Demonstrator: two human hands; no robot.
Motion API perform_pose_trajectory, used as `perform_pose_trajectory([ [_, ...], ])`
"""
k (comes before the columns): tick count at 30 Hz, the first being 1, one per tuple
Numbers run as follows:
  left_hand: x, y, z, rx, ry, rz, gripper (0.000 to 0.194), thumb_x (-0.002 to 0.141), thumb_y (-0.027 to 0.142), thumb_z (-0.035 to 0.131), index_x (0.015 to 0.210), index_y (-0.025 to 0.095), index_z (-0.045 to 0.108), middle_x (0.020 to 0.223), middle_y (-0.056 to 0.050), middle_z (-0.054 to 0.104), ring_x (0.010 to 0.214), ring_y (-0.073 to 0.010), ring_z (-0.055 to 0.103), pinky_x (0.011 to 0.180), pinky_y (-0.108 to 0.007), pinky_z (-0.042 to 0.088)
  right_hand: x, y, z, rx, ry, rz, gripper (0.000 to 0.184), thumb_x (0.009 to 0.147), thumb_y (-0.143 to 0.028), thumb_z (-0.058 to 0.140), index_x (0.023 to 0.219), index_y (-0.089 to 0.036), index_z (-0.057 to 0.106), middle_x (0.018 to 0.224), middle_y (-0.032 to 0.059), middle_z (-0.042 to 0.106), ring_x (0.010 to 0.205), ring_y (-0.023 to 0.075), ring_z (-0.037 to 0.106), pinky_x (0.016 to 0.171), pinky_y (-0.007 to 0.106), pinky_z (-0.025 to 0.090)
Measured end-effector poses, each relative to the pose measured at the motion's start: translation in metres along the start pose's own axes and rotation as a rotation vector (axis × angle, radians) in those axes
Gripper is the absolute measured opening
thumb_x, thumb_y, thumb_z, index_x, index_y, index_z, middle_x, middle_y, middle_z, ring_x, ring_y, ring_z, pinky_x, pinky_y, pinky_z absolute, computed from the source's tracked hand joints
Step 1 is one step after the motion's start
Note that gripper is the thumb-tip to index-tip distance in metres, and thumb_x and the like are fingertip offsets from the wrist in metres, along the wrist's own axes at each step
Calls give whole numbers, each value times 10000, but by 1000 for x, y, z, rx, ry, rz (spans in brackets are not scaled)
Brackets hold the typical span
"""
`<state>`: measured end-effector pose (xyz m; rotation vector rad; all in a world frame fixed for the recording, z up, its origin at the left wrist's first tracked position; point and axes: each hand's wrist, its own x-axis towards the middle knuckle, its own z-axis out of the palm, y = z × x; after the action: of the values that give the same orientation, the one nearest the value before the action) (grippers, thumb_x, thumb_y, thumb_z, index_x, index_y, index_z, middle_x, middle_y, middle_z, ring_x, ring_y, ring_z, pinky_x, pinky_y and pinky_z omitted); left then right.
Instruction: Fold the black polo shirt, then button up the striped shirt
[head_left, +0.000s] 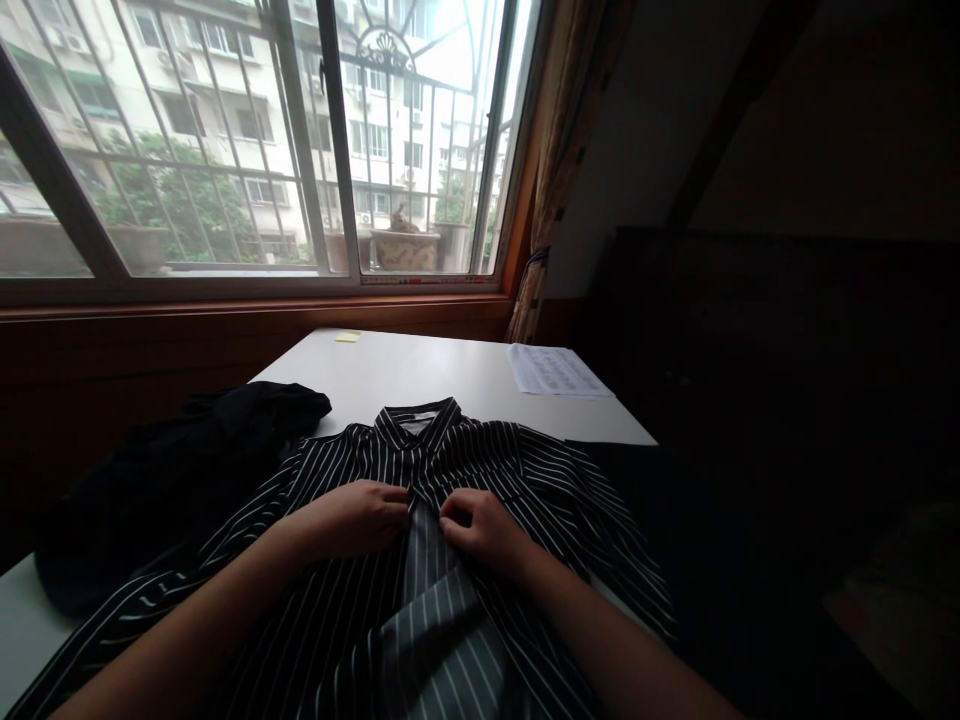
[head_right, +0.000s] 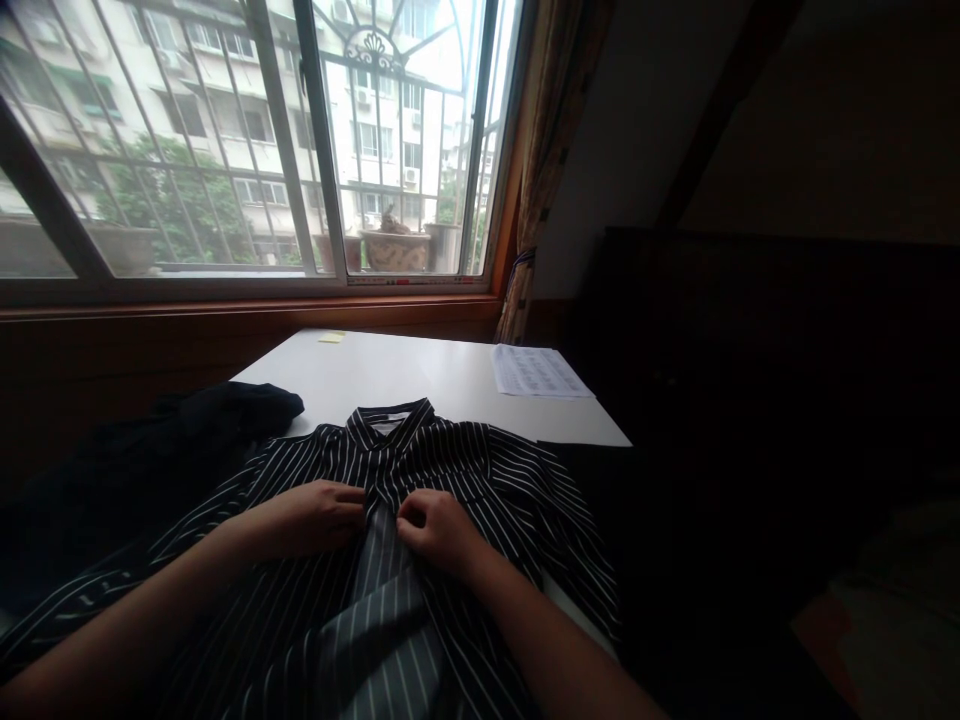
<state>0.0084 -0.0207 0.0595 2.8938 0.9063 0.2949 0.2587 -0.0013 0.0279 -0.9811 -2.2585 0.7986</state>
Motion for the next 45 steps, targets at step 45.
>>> perform_pose_trajectory([
  [45,9,27,49,335,484,22,179,993,207,496,838,179,580,720,9,556,599,-127,470,528,-284,319,7,4,-11,509,-109,251,244,765,-398,721,834,-171,777,775,21,715,764,183,621,741,294,450],
])
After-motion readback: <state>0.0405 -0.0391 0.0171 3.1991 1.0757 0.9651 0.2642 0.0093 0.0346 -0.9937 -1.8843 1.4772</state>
